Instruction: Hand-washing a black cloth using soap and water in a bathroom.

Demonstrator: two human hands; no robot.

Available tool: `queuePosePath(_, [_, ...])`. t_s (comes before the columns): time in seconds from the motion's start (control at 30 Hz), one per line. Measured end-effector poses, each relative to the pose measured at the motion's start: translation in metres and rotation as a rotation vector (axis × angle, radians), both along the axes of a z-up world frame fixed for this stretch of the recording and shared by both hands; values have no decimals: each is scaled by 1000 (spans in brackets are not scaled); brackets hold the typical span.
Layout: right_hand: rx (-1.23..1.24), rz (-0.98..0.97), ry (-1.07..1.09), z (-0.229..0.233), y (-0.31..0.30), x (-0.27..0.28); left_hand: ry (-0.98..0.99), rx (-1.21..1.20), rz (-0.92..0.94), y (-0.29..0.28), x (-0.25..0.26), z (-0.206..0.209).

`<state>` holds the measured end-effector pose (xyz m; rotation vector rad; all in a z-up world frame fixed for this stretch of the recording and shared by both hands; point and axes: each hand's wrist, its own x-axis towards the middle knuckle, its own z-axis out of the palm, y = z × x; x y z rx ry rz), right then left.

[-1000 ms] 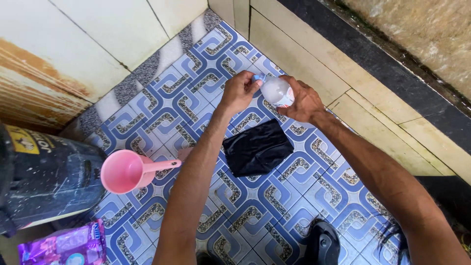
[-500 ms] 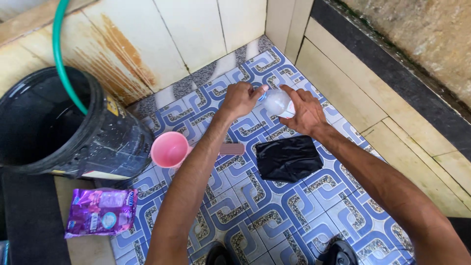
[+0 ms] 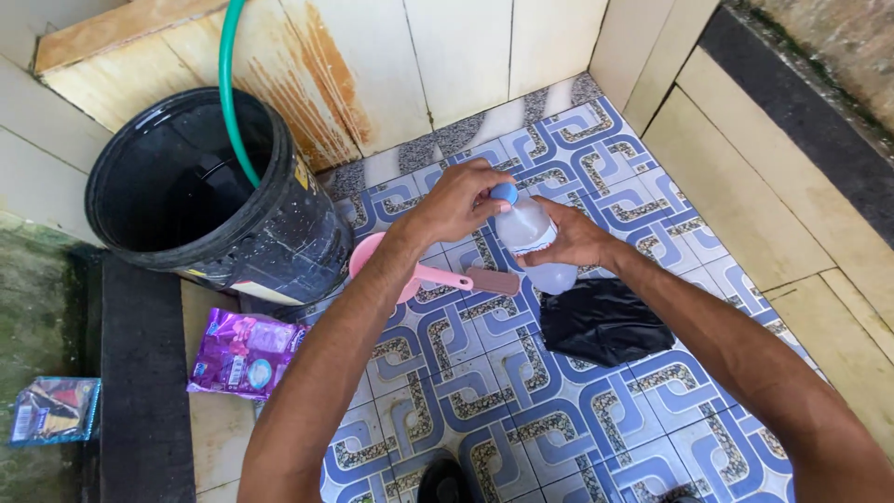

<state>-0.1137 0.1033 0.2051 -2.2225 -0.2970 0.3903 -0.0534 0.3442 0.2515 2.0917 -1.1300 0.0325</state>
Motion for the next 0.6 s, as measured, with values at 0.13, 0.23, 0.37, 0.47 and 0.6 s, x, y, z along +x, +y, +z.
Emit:
queuePosePath(0.13, [23,27,-65,-32,35,34,71,-89,142,25,15,-25])
queuePosePath(0.23, [13,3,-106,-54,63,57,247,-112,231,41,28,-50])
queuePosePath(0.37, [89,-30,-224,-95,98,93,288,-219,325,64,52,-94])
queuePosePath(0.47, [105,-70,-221,-116,126,113,224,-259,416,77,62,-126])
queuePosePath(0.6, [66,-87,-169,-139,149,133,159,-218,579,86,64,-144])
